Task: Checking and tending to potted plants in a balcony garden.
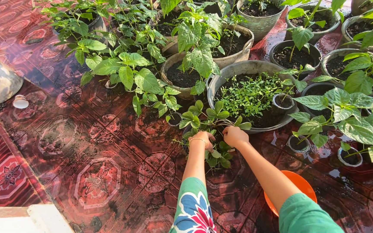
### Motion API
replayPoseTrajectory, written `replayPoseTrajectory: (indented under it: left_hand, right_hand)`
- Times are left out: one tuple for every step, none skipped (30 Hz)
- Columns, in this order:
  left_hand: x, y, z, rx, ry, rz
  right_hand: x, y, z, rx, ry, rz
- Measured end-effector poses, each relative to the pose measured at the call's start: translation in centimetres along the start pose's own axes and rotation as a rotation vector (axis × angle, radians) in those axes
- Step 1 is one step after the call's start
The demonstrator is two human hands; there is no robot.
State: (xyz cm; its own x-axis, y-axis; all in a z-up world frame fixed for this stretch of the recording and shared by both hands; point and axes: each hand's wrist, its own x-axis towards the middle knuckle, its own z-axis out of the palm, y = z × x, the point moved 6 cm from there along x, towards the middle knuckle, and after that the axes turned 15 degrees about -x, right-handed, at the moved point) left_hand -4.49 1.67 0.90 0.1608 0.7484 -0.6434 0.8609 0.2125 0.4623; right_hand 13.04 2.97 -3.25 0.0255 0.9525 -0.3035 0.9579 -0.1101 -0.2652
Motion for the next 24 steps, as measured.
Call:
replayPoseTrajectory:
  left_hand:
    - [0.1, -0.1, -0.1, 0.009, 0.005, 0.0]
    - [0.1, -0.2, -0.1, 0.01, 0.007, 0.0]
    - [0.1, -0.2, 0.0, 0.011, 0.004, 0.004]
    - [0.1, -0.3, 0.0, 0.012, 0.001, 0.008]
    - [0.1, -0.4, -0.1, 0.013, 0.003, 0.008]
    - [0.0, -0.4, -0.2, 0.008, 0.006, 0.019]
    - [-0.2, -0.5, -0.3, 0.005, 0.009, 0.03]
    - [-0.1, -0.7, -0.4, 0.007, 0.01, 0.028]
    - [-0.1, -0.8, -0.4, -0.008, 0.006, 0.03]
    - [0.0, -1.0, -0.4, -0.022, 0.003, 0.033]
    - [0.2, -1.0, -0.3, -0.025, 0.001, 0.031]
    - [0.3, -1.1, -0.2, -0.025, 0.004, 0.039]
    - [0.5, -1.0, -0.1, -0.026, 0.008, 0.048]
    - [0.6, -1.1, 0.0, -0.029, 0.006, 0.047]
    - [0.8, -1.0, 0.0, -0.018, -0.001, 0.043]
    - [0.9, -1.0, 0.1, -0.008, -0.009, 0.04]
    - [0.9, -0.9, 0.2, -0.009, -0.009, 0.041]
    - [0.8, -0.7, 0.2, 0.001, -0.002, 0.047]
    - [0.7, -0.6, 0.0, 0.013, 0.006, 0.052]
    - [0.6, -0.5, 0.0, 0.013, 0.007, 0.052]
    - [0.4, -0.4, 0.0, 0.013, 0.001, 0.044]
    - [0.2, -0.4, 0.0, 0.012, -0.005, 0.035]
    - [0.1, -0.4, -0.1, 0.013, -0.005, 0.035]
    - [0.0, -0.4, -0.2, 0.007, 0.007, 0.033]
  right_hand:
    - [-1.2, -1.3, -1.5, -0.162, 0.173, -0.014]
    - [-1.7, -2.2, -1.8, -0.16, 0.174, -0.015]
    - [-2.3, -3.1, -2.2, -0.268, 0.207, -0.024]
    - [-2.8, -4.1, -2.6, -0.377, 0.239, -0.033]
    - [-2.6, -4.3, -2.2, -0.375, 0.24, -0.034]
    - [-2.4, -4.8, -1.6, -0.5, 0.223, -0.061]
    - [-2.2, -5.3, -0.9, -0.624, 0.205, -0.089]
    - [-2.3, -5.6, -0.9, -0.621, 0.205, -0.089]
    - [-2.5, -5.9, -1.0, -0.642, 0.226, -0.077]
    - [-2.6, -6.1, -1.1, -0.663, 0.247, -0.065]
    - [-2.0, -5.6, -0.1, -0.665, 0.244, -0.067]
    - [-1.5, -5.0, 0.5, -0.608, 0.287, -0.047]
    - [-1.0, -4.4, 1.0, -0.551, 0.329, -0.027]
    - [-1.4, -4.6, 0.5, -0.554, 0.326, -0.029]
    - [-1.7, -4.1, 0.2, -0.453, 0.266, 0.047]
    - [-2.0, -3.6, -0.1, -0.351, 0.206, 0.123]
    - [-2.4, -3.7, -0.9, -0.353, 0.207, 0.123]
    - [-2.7, -3.7, -1.4, -0.321, 0.149, 0.135]
    - [-3.1, -3.8, -1.9, -0.287, 0.091, 0.146]
    - [-3.1, -3.6, -2.1, -0.287, 0.092, 0.146]
    - [-3.2, -3.5, -2.2, -0.269, 0.074, 0.143]
    - [-3.3, -3.4, -2.2, -0.252, 0.056, 0.139]
    - [-3.3, -3.3, -2.5, -0.252, 0.056, 0.14]
    - [-3.2, -3.2, -2.5, -0.217, 0.037, 0.125]
